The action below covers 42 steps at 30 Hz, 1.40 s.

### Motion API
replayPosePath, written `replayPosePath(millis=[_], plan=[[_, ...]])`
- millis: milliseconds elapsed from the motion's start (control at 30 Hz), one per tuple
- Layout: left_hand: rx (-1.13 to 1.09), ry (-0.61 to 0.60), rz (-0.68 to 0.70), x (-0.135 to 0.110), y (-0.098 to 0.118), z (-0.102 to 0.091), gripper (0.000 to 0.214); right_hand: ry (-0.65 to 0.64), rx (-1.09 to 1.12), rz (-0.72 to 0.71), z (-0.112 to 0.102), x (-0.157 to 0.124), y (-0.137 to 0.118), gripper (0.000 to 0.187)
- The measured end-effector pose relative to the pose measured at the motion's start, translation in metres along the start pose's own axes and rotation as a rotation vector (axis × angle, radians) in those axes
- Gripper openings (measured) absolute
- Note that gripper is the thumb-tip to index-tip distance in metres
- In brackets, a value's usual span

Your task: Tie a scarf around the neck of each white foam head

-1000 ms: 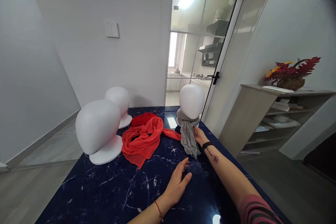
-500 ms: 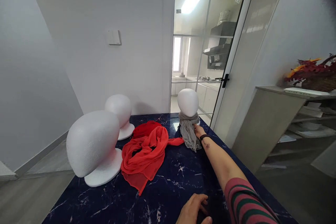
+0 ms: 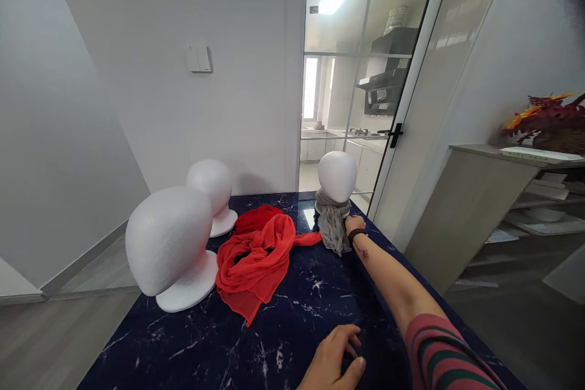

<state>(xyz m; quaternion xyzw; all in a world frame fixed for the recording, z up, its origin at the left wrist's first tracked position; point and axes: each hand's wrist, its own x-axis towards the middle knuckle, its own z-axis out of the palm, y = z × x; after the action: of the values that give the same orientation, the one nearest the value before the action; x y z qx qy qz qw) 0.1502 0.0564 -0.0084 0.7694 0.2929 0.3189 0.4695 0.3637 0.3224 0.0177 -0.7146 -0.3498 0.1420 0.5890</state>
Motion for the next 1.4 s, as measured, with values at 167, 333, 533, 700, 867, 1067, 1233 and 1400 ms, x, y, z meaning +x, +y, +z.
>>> replayPosePath(millis=[167, 333, 533, 700, 867, 1067, 1233, 1400], plan=[[-0.005, 0.007, -0.034, -0.004, 0.013, -0.004, 0.035, -0.215, -0.065, -0.274, 0.006, -0.079, -0.004, 0.036], [-0.015, 0.021, -0.020, -0.005, 0.024, -0.005, 0.032, -0.652, -0.295, -0.608, 0.018, -0.160, -0.021, 0.027], [0.093, 0.043, 0.122, -0.010, 0.020, -0.001, 0.025, -0.849, -0.211, -0.542, 0.009, -0.205, -0.046, 0.021], [0.355, 0.112, 0.267, -0.024, 0.020, 0.003, 0.026, -0.755, -0.058, -0.372, -0.037, -0.227, -0.015, 0.021], [0.486, 0.290, 0.327, -0.049, 0.021, -0.021, 0.025, -0.572, 0.011, -0.287, -0.063, -0.256, 0.002, 0.077], [0.549, 0.889, 0.018, -0.089, -0.002, -0.097, 0.029, -0.561, -0.266, -0.589, -0.041, -0.312, -0.032, 0.096], [0.542, 1.013, -0.326, -0.106, -0.024, -0.128, 0.042, -0.580, -0.474, -0.755, -0.010, -0.342, -0.045, 0.062], [0.441, 0.894, -0.160, -0.094, -0.031, -0.125, 0.036, -0.479, -0.484, -0.567, -0.004, -0.313, -0.038, 0.026]])
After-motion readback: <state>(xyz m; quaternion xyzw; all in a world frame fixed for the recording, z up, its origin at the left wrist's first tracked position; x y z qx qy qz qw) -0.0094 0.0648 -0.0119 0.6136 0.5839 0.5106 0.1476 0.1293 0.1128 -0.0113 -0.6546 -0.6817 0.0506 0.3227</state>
